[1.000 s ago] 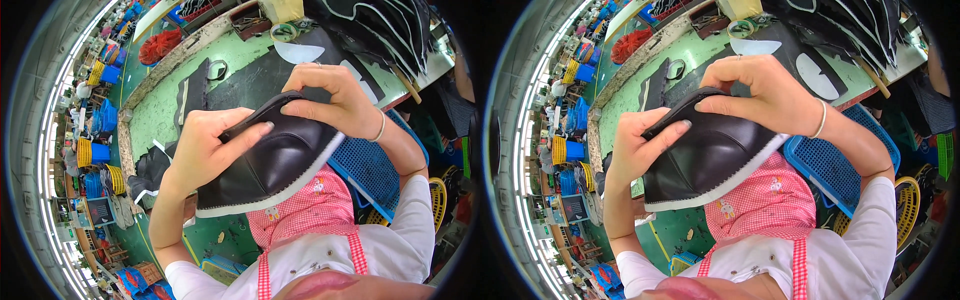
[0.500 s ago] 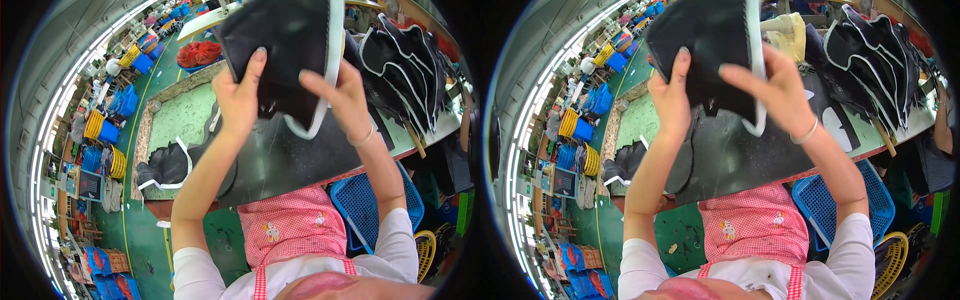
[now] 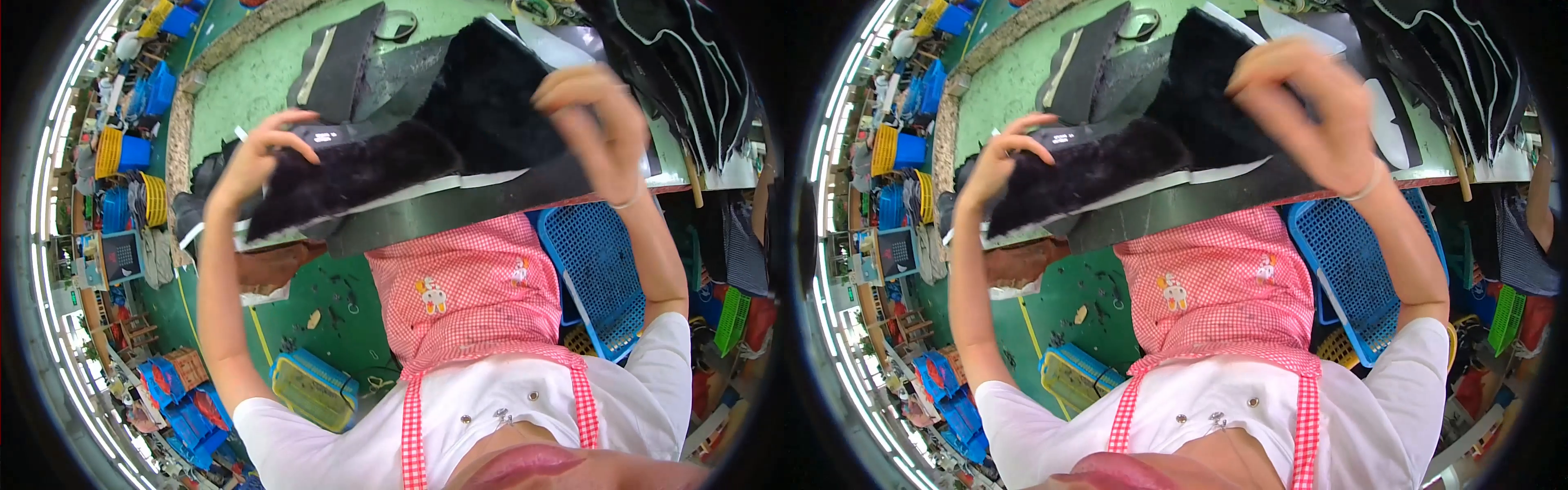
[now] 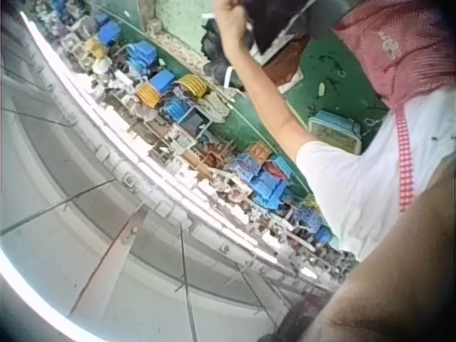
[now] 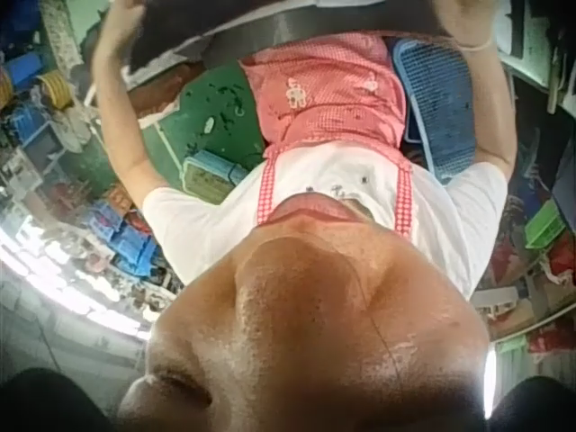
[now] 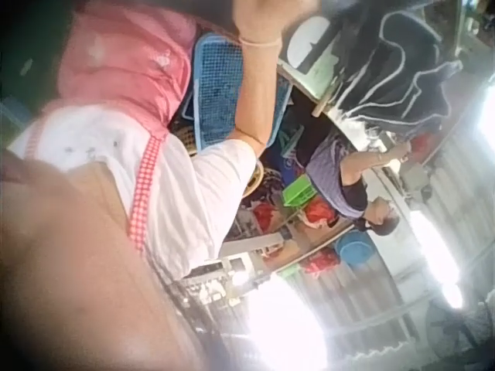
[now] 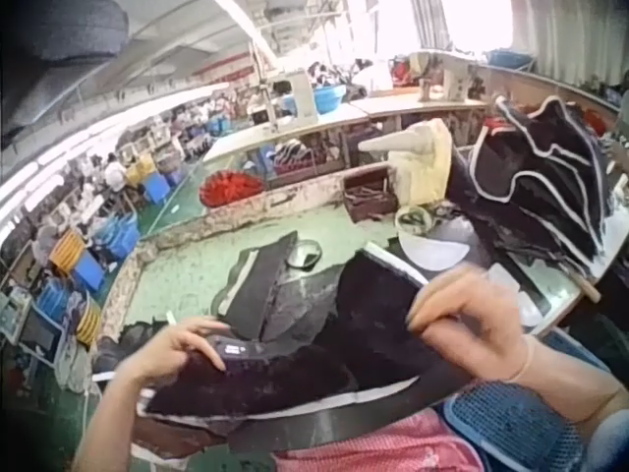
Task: Manually aligning and assembling leather shoe upper components and white lining materials at a factory workbench.
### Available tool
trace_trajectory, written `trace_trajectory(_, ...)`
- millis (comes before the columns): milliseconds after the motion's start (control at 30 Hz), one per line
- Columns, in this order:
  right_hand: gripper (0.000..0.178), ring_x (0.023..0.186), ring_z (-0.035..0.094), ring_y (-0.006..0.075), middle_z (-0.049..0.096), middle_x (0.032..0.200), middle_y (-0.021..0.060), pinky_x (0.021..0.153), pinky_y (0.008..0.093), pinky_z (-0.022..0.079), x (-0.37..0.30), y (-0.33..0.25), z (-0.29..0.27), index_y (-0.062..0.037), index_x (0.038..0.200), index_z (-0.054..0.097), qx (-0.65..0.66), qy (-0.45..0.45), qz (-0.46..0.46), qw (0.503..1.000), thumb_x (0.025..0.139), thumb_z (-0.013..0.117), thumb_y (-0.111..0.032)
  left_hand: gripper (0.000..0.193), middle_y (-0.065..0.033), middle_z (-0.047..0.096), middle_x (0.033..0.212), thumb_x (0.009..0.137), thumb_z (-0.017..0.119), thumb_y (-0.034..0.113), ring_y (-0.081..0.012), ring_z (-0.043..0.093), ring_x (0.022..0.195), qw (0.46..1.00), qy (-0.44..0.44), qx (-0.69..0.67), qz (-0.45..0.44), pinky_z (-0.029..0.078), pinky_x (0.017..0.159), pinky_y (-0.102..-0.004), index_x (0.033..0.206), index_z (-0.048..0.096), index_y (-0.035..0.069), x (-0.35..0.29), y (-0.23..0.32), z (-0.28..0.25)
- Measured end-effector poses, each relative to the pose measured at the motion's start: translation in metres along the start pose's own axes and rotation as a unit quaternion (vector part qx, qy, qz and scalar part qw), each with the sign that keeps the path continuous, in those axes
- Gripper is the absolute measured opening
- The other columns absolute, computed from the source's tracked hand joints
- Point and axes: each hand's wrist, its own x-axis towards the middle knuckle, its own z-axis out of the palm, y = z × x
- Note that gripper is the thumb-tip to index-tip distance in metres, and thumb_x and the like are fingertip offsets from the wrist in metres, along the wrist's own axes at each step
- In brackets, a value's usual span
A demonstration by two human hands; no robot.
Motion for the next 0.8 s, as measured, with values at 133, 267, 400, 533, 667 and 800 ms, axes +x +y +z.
trace_trajectory(133,0.027,0.087,0.06,0.0177,0.065,0.101,0.0072,0.081,0.0272,0.045,-0.022,0.018,-0.015,-0.0034,0.111,0.062,-0.109,0.084,0.114,0.984,0.087,0.068,-0.015,0.039,-0.0136,0.063,0.124,0.081,0.044,-0.01,-0.029,0.06,0.116,0.97,0.066,0.205,-0.11,0.04,0.102,-0.0352,0.105,0.071,0.006,0.008,0.033,-0.019)
trace_trajectory(267,0.038,0.104,0.06,0.0243,0.063,0.115,0.0112,0.089,0.0296,0.047,-0.031,0.003,0.0,-0.0048,0.117,0.061,-0.054,-0.102,0.236,0.965,0.082,0.072,-0.014,0.04,-0.0143,0.052,0.137,0.09,0.06,0.028,-0.0303,0.044,0.132,0.96,-0.054,0.207,0.182,0.031,0.112,-0.0472,0.122,0.061,0.004,0.023,0.077,0.094)
trace_trajectory(400,0.062,0.118,0.054,0.0366,0.049,0.139,0.0152,0.1,0.0413,0.045,-0.032,-0.01,0.022,-0.0178,0.118,0.066,0.018,-0.267,0.101,0.958,0.061,0.063,0.008,0.044,-0.0132,0.057,0.132,0.091,0.059,0.026,-0.0277,0.051,0.126,0.993,-0.037,0.017,0.115,0.034,0.108,-0.0432,0.124,0.058,-0.002,0.028,0.065,0.108)
trace_trajectory(533,0.059,0.119,0.053,0.0371,0.047,0.142,0.0152,0.1,0.0435,0.045,-0.047,0.0,0.025,-0.015,0.114,0.067,0.004,-0.307,0.114,0.945,0.059,0.062,0.008,0.034,-0.0087,0.068,0.101,0.089,0.065,0.017,-0.0178,0.062,0.098,0.973,0.215,-0.039,0.077,0.046,0.09,-0.031,0.119,0.062,0.001,0.091,0.053,0.108)
trace_trajectory(667,0.055,0.117,0.054,0.0383,0.048,0.14,0.0171,0.099,0.0411,0.046,-0.048,0.01,0.018,-0.0122,0.115,0.065,0.091,-0.311,0.201,0.924,0.062,0.064,0.004,0.041,-0.002,0.067,0.098,0.082,0.075,0.014,-0.0105,0.06,0.096,0.945,0.072,-0.312,-0.071,0.048,0.086,-0.0276,0.119,0.062,0.002,0.128,0.042,0.109)
trace_trajectory(800,0.056,0.119,0.055,0.0325,0.052,0.134,0.0172,0.1,0.0379,0.046,-0.058,0.037,0.011,-0.004,0.123,0.057,0.251,-0.267,0.26,0.894,0.069,0.067,0.0,0.041,0.0012,0.066,0.098,0.077,0.078,0.007,-0.0069,0.059,0.089,0.93,-0.065,-0.353,-0.082,0.046,0.085,-0.0228,0.115,0.064,0.003,0.134,0.043,0.1)
